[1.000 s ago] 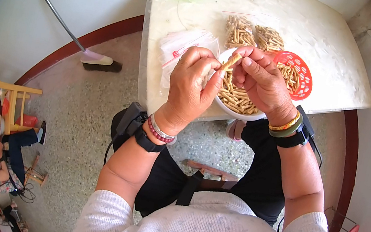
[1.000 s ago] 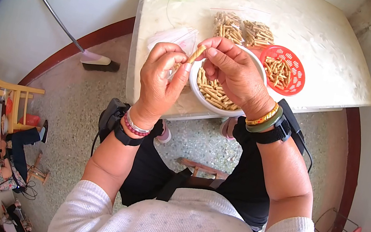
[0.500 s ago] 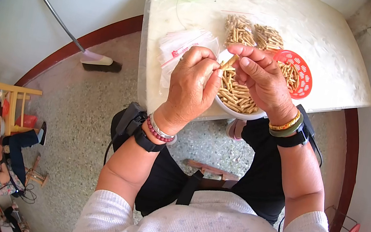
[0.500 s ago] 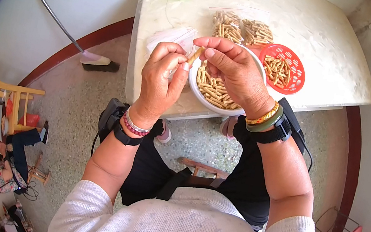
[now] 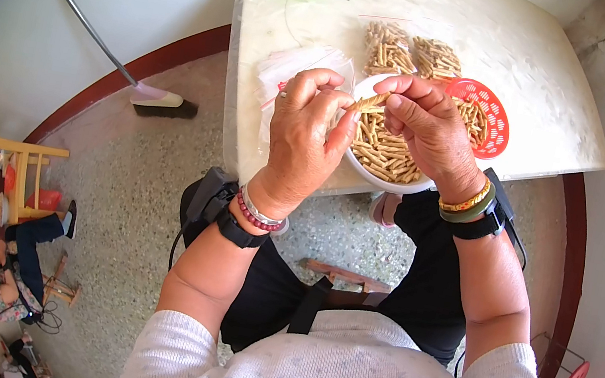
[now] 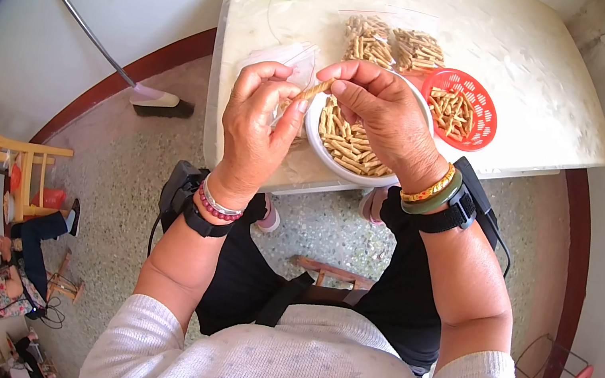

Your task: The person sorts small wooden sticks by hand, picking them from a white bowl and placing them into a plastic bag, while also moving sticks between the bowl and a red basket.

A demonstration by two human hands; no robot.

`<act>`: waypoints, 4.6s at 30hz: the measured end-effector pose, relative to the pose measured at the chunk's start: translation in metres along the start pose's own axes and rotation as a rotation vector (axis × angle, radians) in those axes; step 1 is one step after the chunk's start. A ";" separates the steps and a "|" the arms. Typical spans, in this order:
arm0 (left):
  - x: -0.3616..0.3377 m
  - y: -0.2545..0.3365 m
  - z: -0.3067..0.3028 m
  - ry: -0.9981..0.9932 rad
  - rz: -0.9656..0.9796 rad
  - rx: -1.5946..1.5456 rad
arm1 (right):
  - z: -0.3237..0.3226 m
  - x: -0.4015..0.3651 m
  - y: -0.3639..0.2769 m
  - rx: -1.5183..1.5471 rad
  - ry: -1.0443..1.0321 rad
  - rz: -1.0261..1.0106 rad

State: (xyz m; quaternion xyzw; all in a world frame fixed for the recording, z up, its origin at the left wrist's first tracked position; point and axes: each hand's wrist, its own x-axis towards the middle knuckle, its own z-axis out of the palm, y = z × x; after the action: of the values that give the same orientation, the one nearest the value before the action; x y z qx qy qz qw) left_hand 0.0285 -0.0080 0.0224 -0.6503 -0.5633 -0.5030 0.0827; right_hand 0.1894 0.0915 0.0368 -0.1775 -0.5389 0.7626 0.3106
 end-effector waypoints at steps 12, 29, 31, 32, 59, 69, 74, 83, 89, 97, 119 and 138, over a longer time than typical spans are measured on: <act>0.002 0.001 0.000 0.020 -0.008 0.073 | 0.002 -0.002 -0.005 -0.175 0.009 -0.009; 0.003 0.002 0.000 -0.026 -0.012 0.057 | -0.004 -0.002 0.003 -0.551 0.016 0.054; 0.003 0.001 0.001 -0.005 -0.005 0.045 | -0.010 -0.002 0.001 -0.599 0.040 0.036; 0.004 0.001 0.001 -0.003 -0.038 0.002 | -0.013 -0.001 0.001 -0.644 0.061 0.016; -0.001 -0.040 -0.008 -0.070 -0.560 -0.157 | 0.035 0.037 0.017 -1.450 0.052 -0.551; -0.001 -0.040 -0.006 -0.069 -0.561 -0.264 | 0.032 0.051 0.020 -1.218 0.159 -0.578; 0.000 -0.041 -0.011 -0.099 -0.528 -0.217 | -0.010 0.050 0.012 -1.225 0.340 -0.357; 0.002 -0.041 -0.009 -0.068 -0.491 -0.219 | -0.061 0.047 0.050 -1.508 0.143 -0.095; 0.002 -0.042 -0.012 -0.013 -0.478 -0.184 | -0.036 0.048 0.066 -1.631 0.051 0.035; 0.003 -0.042 -0.014 0.049 -0.443 -0.264 | -0.037 0.039 0.062 -1.598 0.035 0.034; -0.021 0.020 0.026 -0.146 -0.424 -0.536 | -0.029 -0.002 -0.013 -0.212 -0.045 0.117; -0.019 0.019 0.028 -0.243 -0.675 -0.900 | -0.013 -0.007 -0.004 -0.051 -0.130 0.053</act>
State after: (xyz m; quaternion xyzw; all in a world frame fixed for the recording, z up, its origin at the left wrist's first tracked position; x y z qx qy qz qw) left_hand 0.0626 -0.0081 0.0041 -0.4587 -0.4755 -0.6134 -0.4328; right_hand 0.2035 0.0972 0.0349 -0.1495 -0.5725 0.7664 0.2500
